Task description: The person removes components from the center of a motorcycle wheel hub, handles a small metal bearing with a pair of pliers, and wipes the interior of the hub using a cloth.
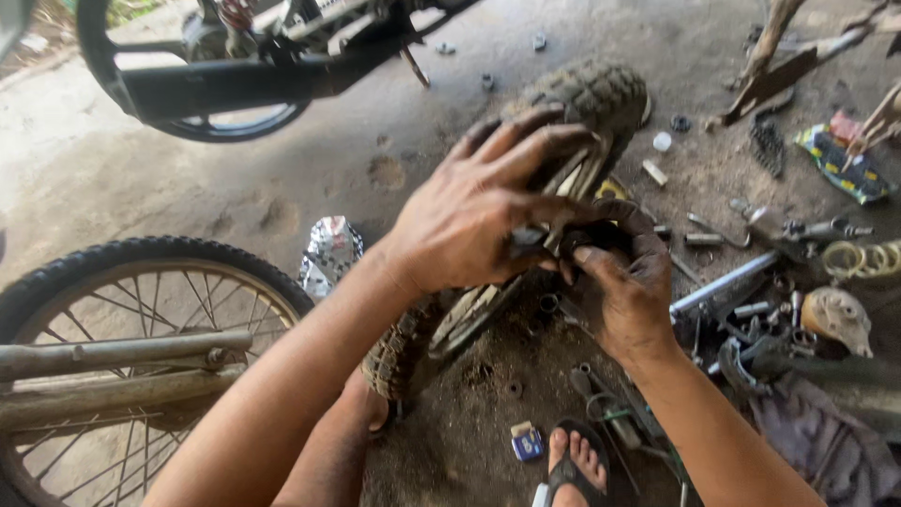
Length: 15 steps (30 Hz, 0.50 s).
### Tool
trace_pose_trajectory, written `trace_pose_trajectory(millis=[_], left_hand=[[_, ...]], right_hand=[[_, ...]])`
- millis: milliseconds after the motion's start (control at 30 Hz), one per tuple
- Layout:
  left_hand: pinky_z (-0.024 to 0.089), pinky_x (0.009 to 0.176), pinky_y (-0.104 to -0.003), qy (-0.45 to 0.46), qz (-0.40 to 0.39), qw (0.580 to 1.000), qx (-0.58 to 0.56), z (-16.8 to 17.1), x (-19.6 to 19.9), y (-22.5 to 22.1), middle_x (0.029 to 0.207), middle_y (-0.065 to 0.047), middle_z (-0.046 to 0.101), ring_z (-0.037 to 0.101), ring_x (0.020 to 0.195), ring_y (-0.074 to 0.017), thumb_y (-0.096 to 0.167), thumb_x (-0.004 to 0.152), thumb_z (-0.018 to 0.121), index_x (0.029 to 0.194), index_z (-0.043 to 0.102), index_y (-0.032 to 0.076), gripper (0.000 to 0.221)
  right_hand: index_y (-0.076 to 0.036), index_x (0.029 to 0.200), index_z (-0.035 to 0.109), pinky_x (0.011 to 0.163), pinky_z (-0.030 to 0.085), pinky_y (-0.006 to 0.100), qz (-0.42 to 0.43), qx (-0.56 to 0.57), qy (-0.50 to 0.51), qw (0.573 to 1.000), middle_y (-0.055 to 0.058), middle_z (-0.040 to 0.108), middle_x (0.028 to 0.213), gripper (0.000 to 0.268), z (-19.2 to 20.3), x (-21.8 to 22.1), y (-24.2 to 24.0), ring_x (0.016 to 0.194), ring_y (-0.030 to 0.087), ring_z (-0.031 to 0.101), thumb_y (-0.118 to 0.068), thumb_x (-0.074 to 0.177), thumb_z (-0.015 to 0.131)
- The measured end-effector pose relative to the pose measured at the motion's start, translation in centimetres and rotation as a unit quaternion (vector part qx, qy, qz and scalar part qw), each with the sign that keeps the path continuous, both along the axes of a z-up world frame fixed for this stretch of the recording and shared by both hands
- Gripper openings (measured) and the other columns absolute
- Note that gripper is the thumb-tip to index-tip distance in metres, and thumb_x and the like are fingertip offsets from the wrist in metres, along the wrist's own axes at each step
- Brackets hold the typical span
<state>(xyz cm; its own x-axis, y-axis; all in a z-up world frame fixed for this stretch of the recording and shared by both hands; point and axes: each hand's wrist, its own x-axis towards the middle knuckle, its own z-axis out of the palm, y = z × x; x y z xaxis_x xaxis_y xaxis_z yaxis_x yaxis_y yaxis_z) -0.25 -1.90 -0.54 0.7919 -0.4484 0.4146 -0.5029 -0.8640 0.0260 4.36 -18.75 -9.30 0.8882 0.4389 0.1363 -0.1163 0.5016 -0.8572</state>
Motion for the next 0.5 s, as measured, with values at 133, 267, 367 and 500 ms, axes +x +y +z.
trace_pose_trajectory(millis=[133, 267, 367, 500], left_hand=[[0.03, 0.105, -0.05, -0.013, 0.05, 0.996, 0.073, -1.0, 0.5, 0.8, 0.137, -0.01, 0.038, 0.032, 0.129, -0.0287, 0.059, 0.068, 0.077, 0.137, 0.022, 0.025, 0.095], [0.03, 0.1, -0.05, -0.011, 0.039, 0.998, 0.058, -0.6, 0.4, 1.5, 0.128, -0.008, 0.045, 0.033, 0.124, -0.0294, 0.059, 0.07, 0.075, 0.133, 0.033, 0.022, 0.085], [0.029, 0.098, -0.049, -0.013, 0.023, 0.999, 0.038, -0.3, 0.3, 1.7, 0.124, -0.009, 0.047, 0.033, 0.122, -0.0309, 0.056, 0.071, 0.074, 0.129, 0.04, 0.02, 0.076], [0.029, 0.095, -0.051, -0.031, 0.003, 0.999, 0.026, -0.4, 0.5, 1.5, 0.12, -0.011, 0.048, 0.033, 0.119, -0.0308, 0.047, 0.074, 0.073, 0.121, 0.05, 0.019, 0.06]], right_hand=[[-0.003, 0.098, 0.053, 0.081, 0.047, 0.028, -0.06, -0.166, -0.107, 0.978, 0.009, 0.057, 0.093, 0.022, -6.5, 0.4, -1.9, 0.09, 0.022, 0.055, -0.002, 0.076, 0.056], [-0.015, 0.096, 0.056, 0.047, 0.044, 0.023, 0.071, -0.576, -0.127, 0.805, 0.006, 0.061, 0.086, 0.017, -15.9, 0.1, -4.1, 0.056, 0.013, 0.05, -0.009, 0.08, 0.053], [-0.02, 0.095, 0.06, 0.057, 0.043, 0.029, 0.172, -0.718, -0.158, 0.656, 0.005, 0.056, 0.094, 0.015, -23.3, -0.1, -5.7, 0.071, 0.015, 0.044, -0.022, 0.08, 0.058], [-0.013, 0.103, 0.054, 0.067, 0.052, 0.038, 0.174, -0.668, -0.259, 0.676, 0.011, 0.048, 0.102, 0.022, -29.3, 1.1, -5.2, 0.084, 0.025, 0.057, -0.021, 0.083, 0.053]])
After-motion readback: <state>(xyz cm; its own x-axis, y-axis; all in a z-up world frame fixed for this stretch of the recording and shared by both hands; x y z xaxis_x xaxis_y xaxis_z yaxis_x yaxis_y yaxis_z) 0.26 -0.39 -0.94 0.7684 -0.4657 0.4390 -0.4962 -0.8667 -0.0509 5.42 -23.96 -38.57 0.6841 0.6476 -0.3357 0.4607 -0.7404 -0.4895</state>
